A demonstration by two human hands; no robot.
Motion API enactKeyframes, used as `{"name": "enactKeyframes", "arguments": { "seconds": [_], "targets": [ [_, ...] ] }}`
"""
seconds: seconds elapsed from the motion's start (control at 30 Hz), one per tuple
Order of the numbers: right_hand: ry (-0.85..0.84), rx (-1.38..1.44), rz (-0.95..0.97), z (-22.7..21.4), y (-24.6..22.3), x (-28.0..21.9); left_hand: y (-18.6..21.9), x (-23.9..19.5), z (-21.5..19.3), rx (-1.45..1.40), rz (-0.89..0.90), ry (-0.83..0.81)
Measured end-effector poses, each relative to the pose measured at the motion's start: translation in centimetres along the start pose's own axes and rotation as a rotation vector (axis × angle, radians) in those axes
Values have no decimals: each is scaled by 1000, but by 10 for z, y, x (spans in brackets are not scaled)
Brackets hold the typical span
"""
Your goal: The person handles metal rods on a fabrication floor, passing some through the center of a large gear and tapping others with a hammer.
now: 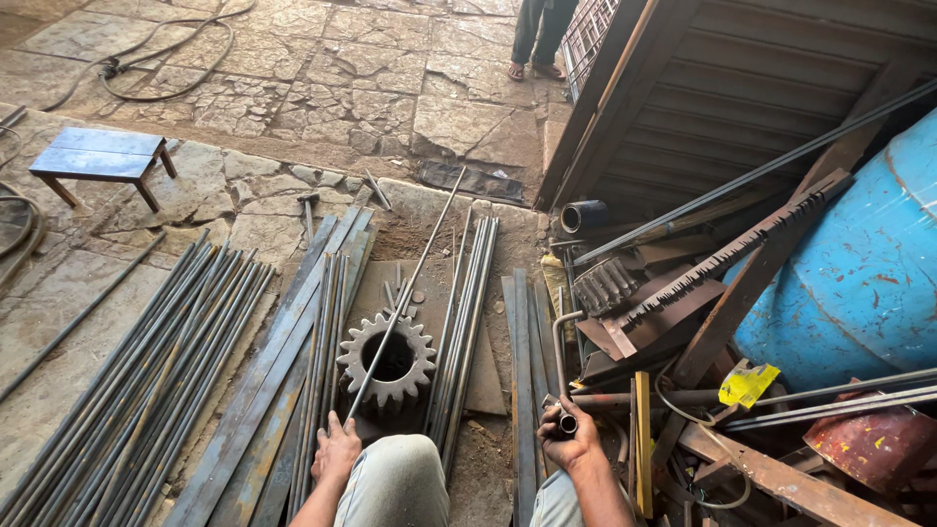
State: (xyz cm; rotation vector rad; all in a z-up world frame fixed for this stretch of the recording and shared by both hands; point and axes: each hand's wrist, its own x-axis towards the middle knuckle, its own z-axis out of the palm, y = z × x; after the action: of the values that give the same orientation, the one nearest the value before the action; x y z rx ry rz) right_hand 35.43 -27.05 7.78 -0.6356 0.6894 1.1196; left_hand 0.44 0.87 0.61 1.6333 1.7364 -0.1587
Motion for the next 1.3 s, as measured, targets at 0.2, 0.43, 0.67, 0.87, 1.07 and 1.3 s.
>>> {"name": "enactKeyframes", "arguments": {
  "seconds": [0.2, 0.43, 0.67, 0.87, 1.07, 1.3],
  "targets": [
    [-14, -5, 3, 1, 0, 0, -1, -1, 0, -13, 4, 0],
    [-36, -7, 28, 0, 0, 1, -2, 0, 1, -21, 17, 21],
    [25, 2, -19, 1, 1, 0, -3, 1, 0, 20, 9, -22],
    [38, -11, -33, 2, 2, -1, -2, 2, 0, 23, -5, -32],
    [57, -19, -38, 2, 2, 0, -3, 2, 0, 21, -5, -35],
    [1, -13, 7, 1, -1, 0, -4, 4, 2, 11, 13, -16]
  ]
}}
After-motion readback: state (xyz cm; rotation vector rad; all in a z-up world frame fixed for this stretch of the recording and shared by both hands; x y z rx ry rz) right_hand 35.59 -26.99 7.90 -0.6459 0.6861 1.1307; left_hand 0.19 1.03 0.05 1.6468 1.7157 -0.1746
